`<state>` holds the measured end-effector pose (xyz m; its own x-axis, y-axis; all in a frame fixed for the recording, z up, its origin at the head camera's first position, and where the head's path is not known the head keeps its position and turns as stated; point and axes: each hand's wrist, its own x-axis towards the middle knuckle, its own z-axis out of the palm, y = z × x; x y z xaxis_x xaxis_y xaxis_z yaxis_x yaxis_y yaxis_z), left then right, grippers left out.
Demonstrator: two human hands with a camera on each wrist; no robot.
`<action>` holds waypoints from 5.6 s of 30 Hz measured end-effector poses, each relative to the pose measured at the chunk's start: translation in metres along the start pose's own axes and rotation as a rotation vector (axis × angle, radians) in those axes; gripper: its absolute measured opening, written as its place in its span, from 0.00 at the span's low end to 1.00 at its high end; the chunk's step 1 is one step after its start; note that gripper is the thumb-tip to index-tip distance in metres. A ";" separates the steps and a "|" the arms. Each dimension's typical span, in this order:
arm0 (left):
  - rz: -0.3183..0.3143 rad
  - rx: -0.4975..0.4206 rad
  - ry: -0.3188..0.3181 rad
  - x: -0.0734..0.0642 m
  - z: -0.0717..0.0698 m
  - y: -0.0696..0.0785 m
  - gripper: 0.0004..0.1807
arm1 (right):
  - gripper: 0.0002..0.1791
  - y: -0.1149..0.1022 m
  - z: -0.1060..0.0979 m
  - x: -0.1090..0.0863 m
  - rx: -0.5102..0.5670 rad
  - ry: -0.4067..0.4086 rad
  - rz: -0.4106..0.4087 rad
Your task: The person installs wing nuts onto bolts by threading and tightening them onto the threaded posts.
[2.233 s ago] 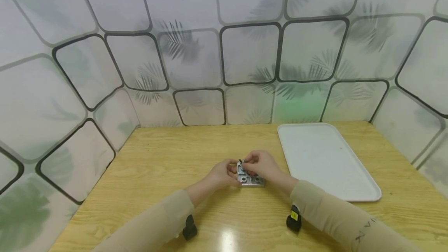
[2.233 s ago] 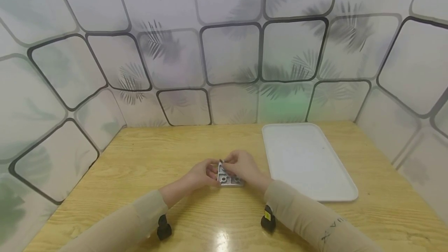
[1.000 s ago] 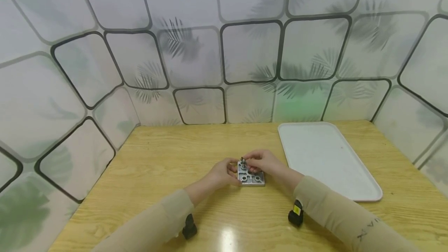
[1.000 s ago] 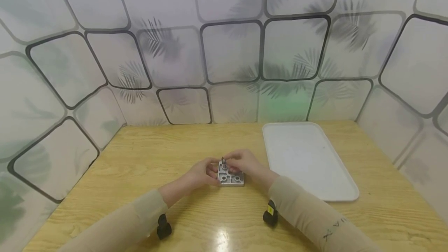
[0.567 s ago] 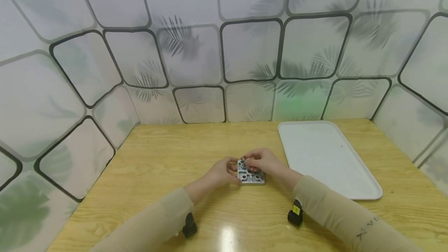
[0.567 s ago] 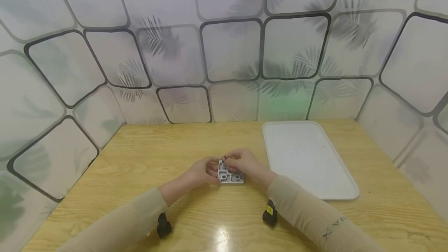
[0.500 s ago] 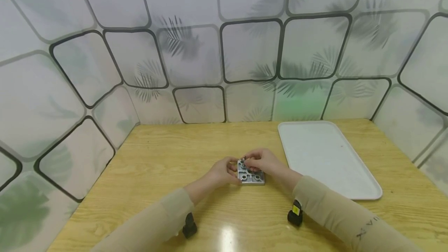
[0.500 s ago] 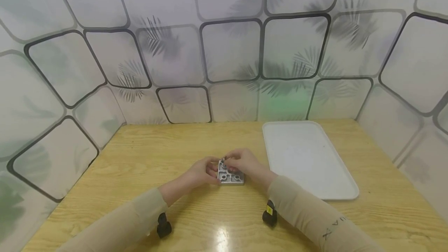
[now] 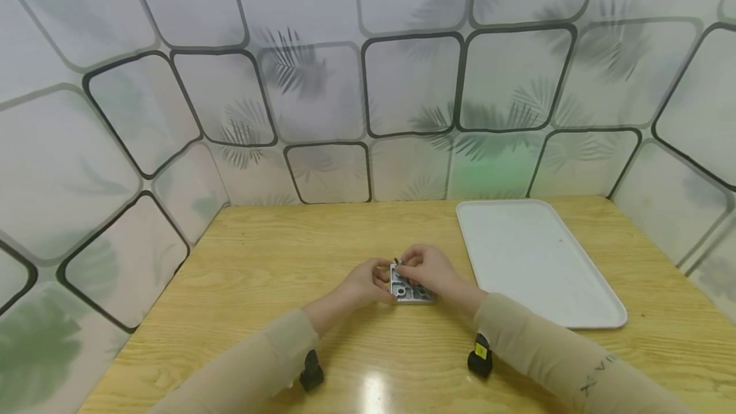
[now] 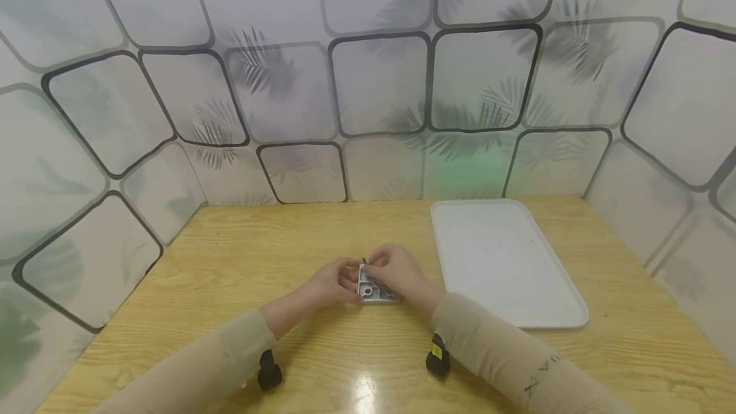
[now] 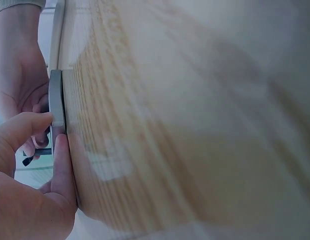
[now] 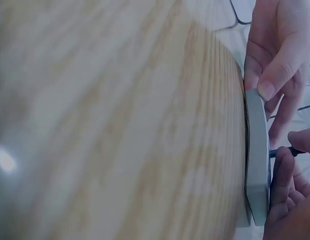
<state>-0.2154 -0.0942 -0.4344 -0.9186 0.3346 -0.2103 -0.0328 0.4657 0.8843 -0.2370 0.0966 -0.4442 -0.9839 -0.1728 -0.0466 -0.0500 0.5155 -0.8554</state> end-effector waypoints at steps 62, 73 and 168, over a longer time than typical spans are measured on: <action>0.002 0.009 0.006 0.000 0.001 0.001 0.45 | 0.14 0.010 -0.014 0.008 0.199 -0.145 0.063; -0.006 0.020 0.003 0.000 0.000 0.002 0.44 | 0.08 0.001 -0.002 0.002 -0.010 -0.002 0.001; -0.008 -0.004 0.030 0.000 0.004 0.003 0.45 | 0.21 -0.003 -0.015 0.006 0.236 -0.150 0.049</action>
<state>-0.2143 -0.0898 -0.4335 -0.9299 0.3058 -0.2045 -0.0416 0.4648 0.8844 -0.2448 0.1062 -0.4339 -0.9468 -0.2842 -0.1513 0.0553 0.3197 -0.9459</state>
